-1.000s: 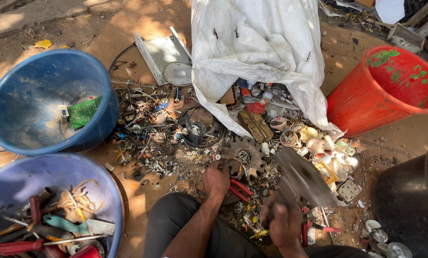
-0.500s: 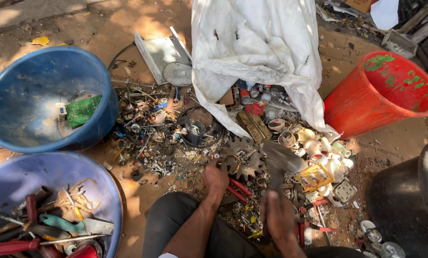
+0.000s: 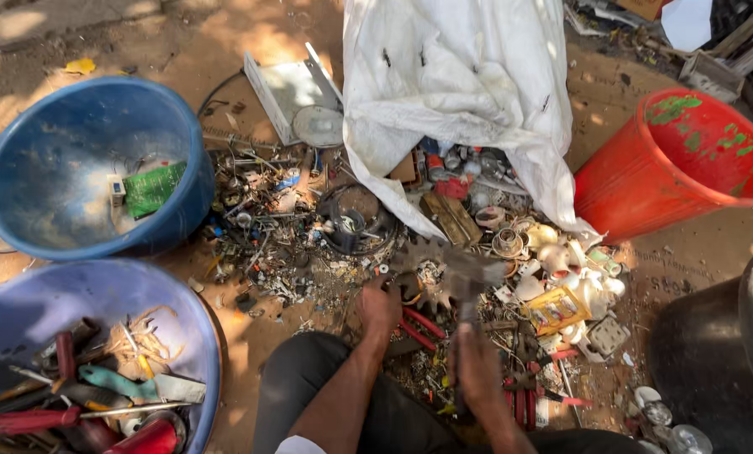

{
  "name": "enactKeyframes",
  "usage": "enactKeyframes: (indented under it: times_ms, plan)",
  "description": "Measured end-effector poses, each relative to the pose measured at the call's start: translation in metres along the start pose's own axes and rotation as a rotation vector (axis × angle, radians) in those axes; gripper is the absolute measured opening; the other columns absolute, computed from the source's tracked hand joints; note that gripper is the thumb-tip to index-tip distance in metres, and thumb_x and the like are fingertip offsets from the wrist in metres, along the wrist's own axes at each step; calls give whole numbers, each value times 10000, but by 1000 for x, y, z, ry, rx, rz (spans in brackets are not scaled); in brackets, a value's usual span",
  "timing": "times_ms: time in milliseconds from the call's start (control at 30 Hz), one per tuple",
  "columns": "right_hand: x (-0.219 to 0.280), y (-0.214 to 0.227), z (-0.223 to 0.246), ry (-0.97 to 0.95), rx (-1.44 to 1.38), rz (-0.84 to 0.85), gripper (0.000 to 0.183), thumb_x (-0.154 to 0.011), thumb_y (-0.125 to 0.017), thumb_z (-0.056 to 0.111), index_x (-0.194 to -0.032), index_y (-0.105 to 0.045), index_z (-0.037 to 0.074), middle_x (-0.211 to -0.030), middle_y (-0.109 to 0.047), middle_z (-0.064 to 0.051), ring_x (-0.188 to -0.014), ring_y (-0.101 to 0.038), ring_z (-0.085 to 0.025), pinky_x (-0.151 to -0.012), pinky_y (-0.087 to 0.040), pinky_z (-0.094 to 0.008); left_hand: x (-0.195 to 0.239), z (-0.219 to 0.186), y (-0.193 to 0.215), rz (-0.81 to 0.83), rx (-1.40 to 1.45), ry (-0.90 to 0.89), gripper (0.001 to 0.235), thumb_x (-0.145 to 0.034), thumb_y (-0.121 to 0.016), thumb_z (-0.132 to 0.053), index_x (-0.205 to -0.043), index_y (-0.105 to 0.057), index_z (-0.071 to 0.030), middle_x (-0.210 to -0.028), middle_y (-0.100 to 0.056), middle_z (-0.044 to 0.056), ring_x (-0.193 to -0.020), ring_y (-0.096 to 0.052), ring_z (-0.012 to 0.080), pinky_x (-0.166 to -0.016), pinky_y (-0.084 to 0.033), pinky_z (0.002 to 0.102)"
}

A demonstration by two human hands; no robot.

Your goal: The person sits on the ground and uses a hammer to break apart various electronic components and scrap metal. They repeatedly strike items like a gear and a white plastic housing to separate parts, occasionally using pliers to hold or adjust the pieces.

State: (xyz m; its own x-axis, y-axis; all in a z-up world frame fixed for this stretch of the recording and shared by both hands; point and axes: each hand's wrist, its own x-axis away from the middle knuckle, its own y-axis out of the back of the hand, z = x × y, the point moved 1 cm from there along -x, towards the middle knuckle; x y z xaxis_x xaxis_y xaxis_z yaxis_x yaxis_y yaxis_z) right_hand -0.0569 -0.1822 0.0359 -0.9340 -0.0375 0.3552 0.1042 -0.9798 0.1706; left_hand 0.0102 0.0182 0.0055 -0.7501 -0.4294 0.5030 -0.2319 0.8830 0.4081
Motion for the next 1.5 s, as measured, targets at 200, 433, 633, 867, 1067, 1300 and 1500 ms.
enactKeyframes:
  times_ms: [200, 433, 633, 867, 1067, 1300, 1500]
  plan:
    - [-2, 14, -7, 711, -50, -105, 550, -1076, -373, 566, -759, -536, 146, -544, -507, 28, -400, -450, -63, -346, -370, -242, -9, 10, -15, -198, -84, -482, 285, -913, -609, -18, -1135, -786, -44, -1032, -749, 269, -1059, -673, 441, -1013, -504, 501]
    - [-14, -4, -17, -328, 225, -16, 504, -1014, -417, 547, -906, -648, 112, -559, -478, -18, -438, -457, -138, -403, -394, -326, -12, 6, -13, -131, -46, -352, 334, -877, -624, -59, -1192, -736, -42, -1162, -678, 281, -1082, -653, 451, -957, -519, 515]
    - [34, 7, 62, 649, -82, -84, 428, -1074, -455, 459, -953, -615, 81, -666, -574, -10, -498, -514, -110, -433, -422, -260, -21, 38, -28, -77, 72, 48, 360, -867, -760, -170, -1184, -702, -8, -1066, -747, 230, -989, -727, 382, -874, -561, 460]
    - [-7, -11, -14, 228, 457, -75, 574, -1012, -402, 600, -1013, -642, 79, -651, -554, -76, -551, -519, -181, -514, -405, -370, -19, 27, -25, 3, 70, 189, 392, -914, -656, -137, -1304, -682, -98, -1052, -771, 202, -874, -779, 322, -756, -612, 485]
    - [-35, 2, -50, -168, 487, 9, 691, -1049, -397, 627, -932, -682, 8, -634, -556, -30, -544, -532, -151, -512, -401, -349, -19, 17, -17, -57, -54, -20, 410, -896, -719, -255, -1286, -722, -129, -1044, -752, 230, -919, -711, 378, -806, -567, 496]
    - [2, -2, 9, 210, 3, -18, 453, -1051, -443, 445, -885, -566, 43, -541, -532, -26, -391, -500, -108, -363, -418, -284, 9, -6, -15, 63, -89, -38, 545, -905, -758, -285, -1282, -583, 67, -946, -736, 266, -848, -734, 398, -776, -580, 473]
    - [12, 1, 20, 194, 7, -32, 406, -1028, -422, 438, -933, -575, 74, -524, -535, -24, -361, -494, -111, -355, -415, -288, 2, 3, -11, 36, 38, 1, 420, -949, -611, -83, -1368, -635, -82, -929, -779, 212, -713, -755, 318, -592, -595, 465]
